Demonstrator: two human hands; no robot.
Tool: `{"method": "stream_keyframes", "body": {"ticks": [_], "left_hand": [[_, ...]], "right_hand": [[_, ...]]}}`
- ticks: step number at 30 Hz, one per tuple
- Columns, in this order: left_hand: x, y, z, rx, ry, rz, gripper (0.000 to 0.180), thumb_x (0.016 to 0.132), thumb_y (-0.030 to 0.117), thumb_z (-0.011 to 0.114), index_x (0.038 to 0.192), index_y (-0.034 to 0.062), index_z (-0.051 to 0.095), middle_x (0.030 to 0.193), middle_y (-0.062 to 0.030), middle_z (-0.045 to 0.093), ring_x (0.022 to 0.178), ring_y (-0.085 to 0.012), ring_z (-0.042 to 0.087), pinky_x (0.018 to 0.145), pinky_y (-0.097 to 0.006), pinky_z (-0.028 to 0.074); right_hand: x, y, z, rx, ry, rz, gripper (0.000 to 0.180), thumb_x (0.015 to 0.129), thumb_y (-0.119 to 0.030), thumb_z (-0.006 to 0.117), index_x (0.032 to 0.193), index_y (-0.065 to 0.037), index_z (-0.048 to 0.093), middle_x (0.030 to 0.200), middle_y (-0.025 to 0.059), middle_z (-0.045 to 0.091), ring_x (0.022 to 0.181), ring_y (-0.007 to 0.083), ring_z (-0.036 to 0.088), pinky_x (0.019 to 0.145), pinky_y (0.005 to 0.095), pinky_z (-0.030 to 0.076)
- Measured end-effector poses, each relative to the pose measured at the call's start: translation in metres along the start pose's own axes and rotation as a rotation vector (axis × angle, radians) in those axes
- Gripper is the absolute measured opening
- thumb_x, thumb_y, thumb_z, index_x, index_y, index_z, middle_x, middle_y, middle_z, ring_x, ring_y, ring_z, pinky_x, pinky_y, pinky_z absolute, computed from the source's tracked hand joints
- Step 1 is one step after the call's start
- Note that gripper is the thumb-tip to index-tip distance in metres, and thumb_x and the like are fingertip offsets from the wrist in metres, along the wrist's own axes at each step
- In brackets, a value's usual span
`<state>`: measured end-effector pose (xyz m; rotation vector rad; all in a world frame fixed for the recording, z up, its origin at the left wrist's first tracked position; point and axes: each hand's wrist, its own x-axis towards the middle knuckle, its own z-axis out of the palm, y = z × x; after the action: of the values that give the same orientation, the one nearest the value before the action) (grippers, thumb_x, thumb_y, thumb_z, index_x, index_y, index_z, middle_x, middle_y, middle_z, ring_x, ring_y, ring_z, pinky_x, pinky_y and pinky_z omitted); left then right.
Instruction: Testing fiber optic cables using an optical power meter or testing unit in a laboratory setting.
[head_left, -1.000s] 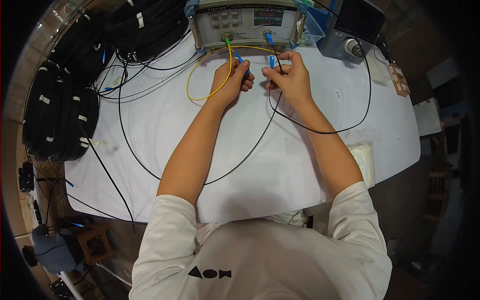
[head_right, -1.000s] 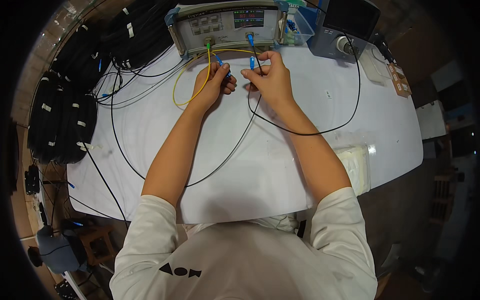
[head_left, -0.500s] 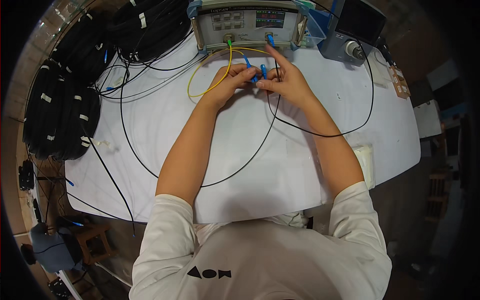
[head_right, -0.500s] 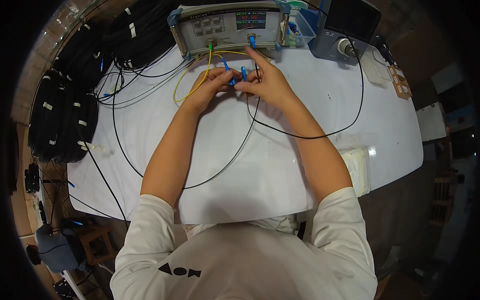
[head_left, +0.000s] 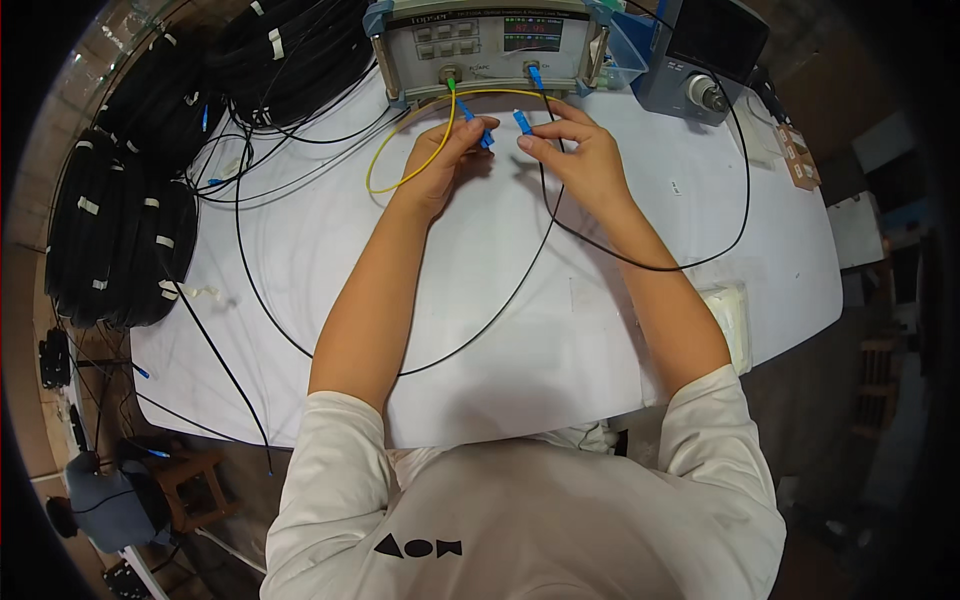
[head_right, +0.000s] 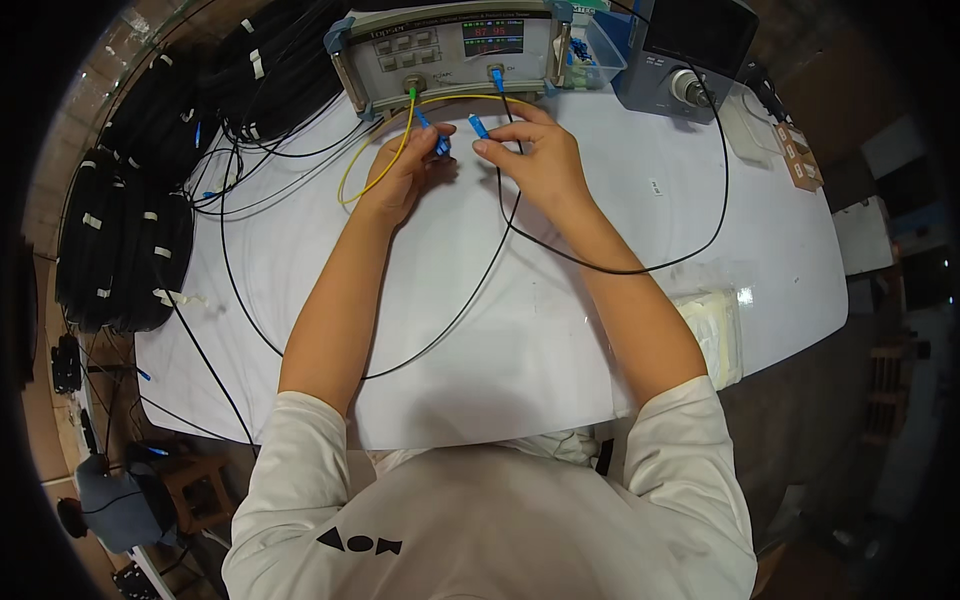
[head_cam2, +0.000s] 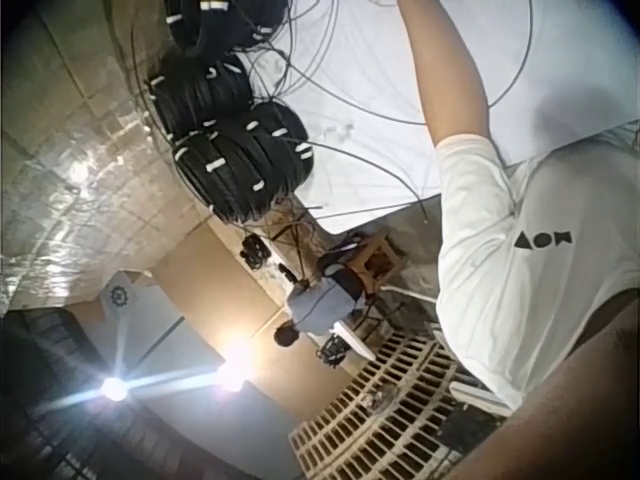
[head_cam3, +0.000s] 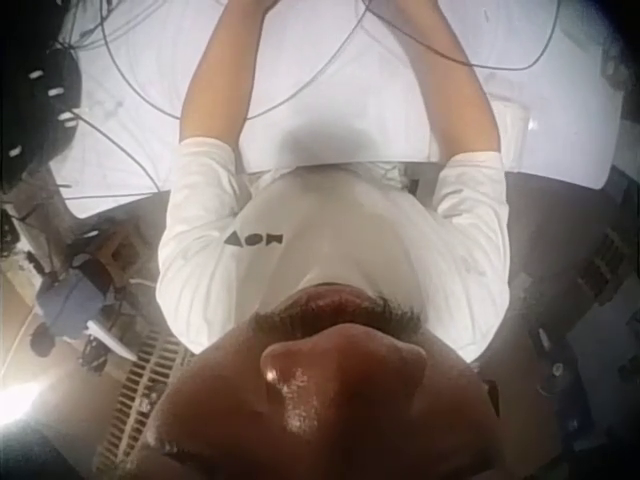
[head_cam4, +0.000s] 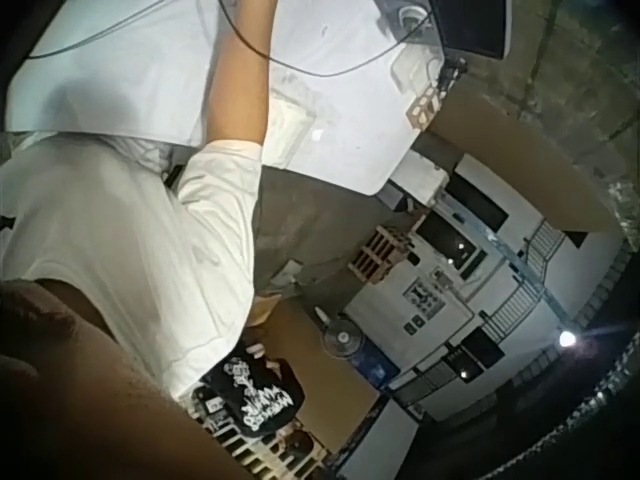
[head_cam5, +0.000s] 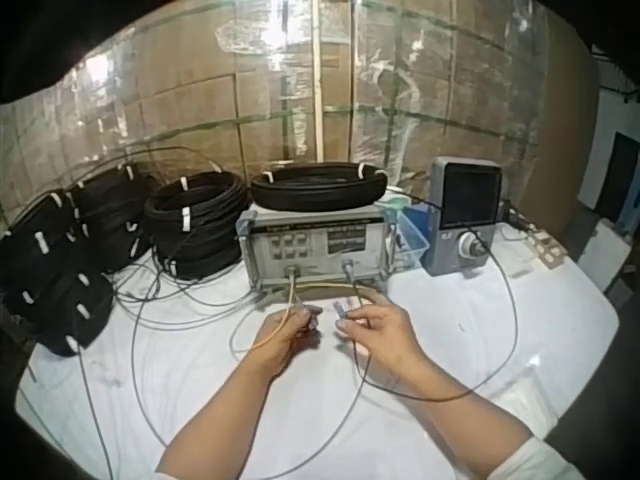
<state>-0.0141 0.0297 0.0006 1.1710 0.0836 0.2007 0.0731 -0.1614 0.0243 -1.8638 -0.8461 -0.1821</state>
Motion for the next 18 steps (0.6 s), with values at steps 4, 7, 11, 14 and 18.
{"method": "stream_keyframes", "body": {"ticks": [4, 7, 11, 14, 18], "left_hand": [[0.003, -0.002, 0.003, 0.013, 0.160, -0.011, 0.037, 0.091, 0.039, 0.069, 0.106, 0.0045, 0.069, 0.084, 0.0003, 0.060, 0.076, -0.0106, 0.060, 0.072, -0.026, 0.054], [0.000, -0.008, 0.020, -0.241, 0.146, -0.039, 0.039, 0.091, 0.040, 0.069, 0.106, 0.0050, 0.068, 0.085, -0.0013, 0.062, 0.078, -0.0121, 0.062, 0.070, -0.026, 0.056], [-0.005, -0.005, 0.028, -0.285, 0.090, -0.021, 0.039, 0.094, 0.038, 0.065, 0.111, 0.0033, 0.062, 0.095, -0.0074, 0.066, 0.082, -0.0156, 0.067, 0.075, -0.030, 0.059], [-0.005, -0.006, 0.026, -0.304, 0.062, -0.019, 0.038, 0.097, 0.038, 0.061, 0.113, 0.0037, 0.061, 0.095, -0.0083, 0.068, 0.082, -0.0165, 0.068, 0.073, -0.029, 0.060], [-0.006, -0.005, 0.029, -0.264, 0.066, -0.013, 0.037, 0.097, 0.038, 0.060, 0.113, 0.0053, 0.061, 0.096, -0.0078, 0.069, 0.082, -0.0160, 0.068, 0.069, -0.026, 0.059]], "right_hand": [[-0.005, -0.021, -0.003, -0.212, 0.148, -0.219, 0.025, 0.079, -0.032, 0.079, 0.091, -0.010, 0.078, 0.108, 0.0112, 0.067, 0.089, 0.0293, 0.062, 0.083, 0.0356, 0.049], [-0.008, -0.040, -0.011, -0.209, -0.145, -0.010, 0.026, 0.082, -0.035, 0.075, 0.090, -0.010, 0.077, 0.091, 0.0098, 0.069, 0.087, 0.0264, 0.062, 0.080, 0.0345, 0.049], [-0.012, -0.045, -0.009, -0.093, -0.227, 0.122, 0.024, 0.087, -0.026, 0.072, 0.090, -0.002, 0.074, 0.068, 0.0026, 0.066, 0.062, 0.0099, 0.058, 0.057, 0.0265, 0.044], [-0.010, -0.041, -0.011, -0.075, -0.221, 0.093, 0.026, 0.087, -0.026, 0.071, 0.090, 0.000, 0.073, 0.065, 0.0026, 0.065, 0.056, 0.0079, 0.055, 0.053, 0.0253, 0.043], [-0.011, -0.044, -0.014, -0.065, -0.280, 0.155, 0.025, 0.087, -0.025, 0.071, 0.090, 0.000, 0.073, 0.064, 0.0024, 0.065, 0.057, 0.0079, 0.054, 0.054, 0.0252, 0.042]]}}
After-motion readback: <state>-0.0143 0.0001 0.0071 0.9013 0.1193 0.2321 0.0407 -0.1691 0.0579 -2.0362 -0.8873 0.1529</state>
